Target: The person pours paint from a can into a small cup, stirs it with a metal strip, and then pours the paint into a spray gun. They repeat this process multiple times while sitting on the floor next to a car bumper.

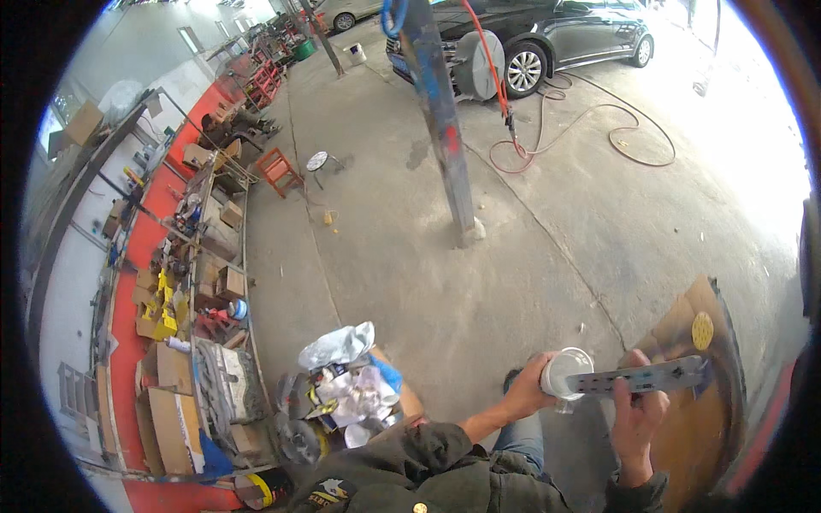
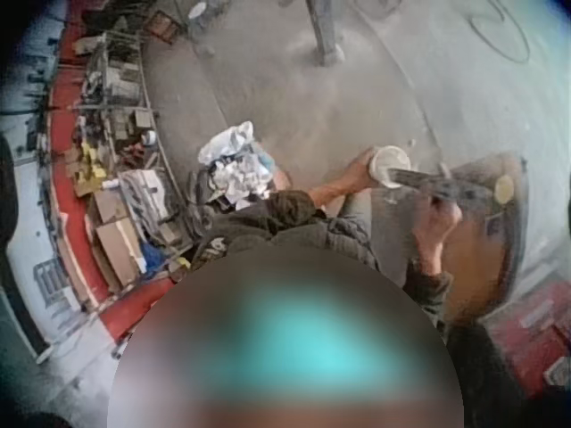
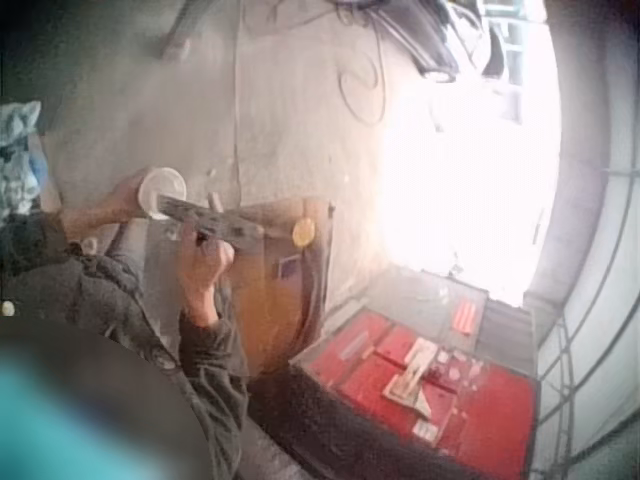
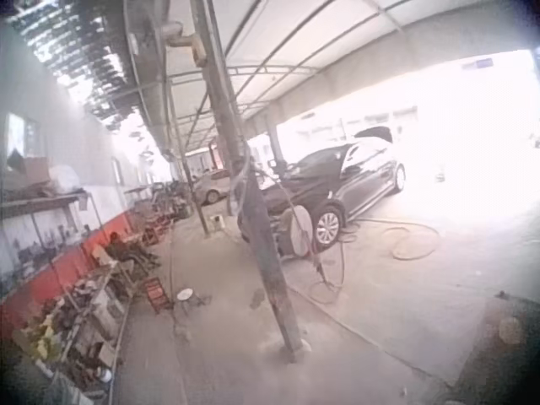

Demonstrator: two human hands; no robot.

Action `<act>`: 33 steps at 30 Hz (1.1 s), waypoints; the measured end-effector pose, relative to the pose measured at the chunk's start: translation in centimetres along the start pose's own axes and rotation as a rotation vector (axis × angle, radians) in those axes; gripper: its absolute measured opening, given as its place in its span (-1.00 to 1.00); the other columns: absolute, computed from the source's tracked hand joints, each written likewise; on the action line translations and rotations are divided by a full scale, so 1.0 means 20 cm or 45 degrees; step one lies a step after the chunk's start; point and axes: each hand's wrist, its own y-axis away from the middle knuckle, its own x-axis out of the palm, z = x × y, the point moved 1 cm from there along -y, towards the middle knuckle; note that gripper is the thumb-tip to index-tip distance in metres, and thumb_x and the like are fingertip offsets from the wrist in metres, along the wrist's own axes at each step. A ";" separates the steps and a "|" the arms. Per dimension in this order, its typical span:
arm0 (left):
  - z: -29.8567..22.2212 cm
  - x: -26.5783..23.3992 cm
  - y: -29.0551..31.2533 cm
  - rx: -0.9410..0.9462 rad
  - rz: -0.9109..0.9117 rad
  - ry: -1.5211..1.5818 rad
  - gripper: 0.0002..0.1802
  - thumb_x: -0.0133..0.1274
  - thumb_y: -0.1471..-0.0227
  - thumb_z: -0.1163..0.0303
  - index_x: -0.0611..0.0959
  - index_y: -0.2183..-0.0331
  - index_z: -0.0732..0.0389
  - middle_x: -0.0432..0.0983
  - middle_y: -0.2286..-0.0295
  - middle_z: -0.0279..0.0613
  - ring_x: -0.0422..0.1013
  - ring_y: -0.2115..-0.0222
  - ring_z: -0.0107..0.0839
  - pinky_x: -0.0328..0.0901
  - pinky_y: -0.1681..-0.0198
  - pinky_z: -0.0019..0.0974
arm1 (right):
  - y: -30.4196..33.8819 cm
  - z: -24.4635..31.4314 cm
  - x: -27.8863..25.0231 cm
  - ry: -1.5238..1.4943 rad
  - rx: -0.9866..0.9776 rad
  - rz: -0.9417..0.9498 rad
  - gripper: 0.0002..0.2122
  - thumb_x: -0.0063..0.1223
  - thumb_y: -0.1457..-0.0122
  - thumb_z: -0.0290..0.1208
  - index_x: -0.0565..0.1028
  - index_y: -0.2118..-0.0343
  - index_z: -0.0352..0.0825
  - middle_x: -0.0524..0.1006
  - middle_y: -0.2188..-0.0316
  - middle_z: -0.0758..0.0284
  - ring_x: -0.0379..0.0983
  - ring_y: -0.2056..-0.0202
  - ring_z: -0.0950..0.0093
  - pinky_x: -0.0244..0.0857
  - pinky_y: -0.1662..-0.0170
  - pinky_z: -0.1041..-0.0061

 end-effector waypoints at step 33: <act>-1.09 3.07 -5.93 0.040 1.471 0.289 -0.17 0.47 0.19 0.40 0.47 -0.14 0.16 0.49 -0.04 -0.16 0.41 -0.08 -0.32 0.30 -0.17 -0.20 | -4.25 -3.71 -2.41 0.312 0.406 -0.012 -0.74 0.27 -0.13 -0.57 0.65 0.08 -0.39 0.63 0.45 0.27 0.50 0.50 0.56 0.35 0.42 0.56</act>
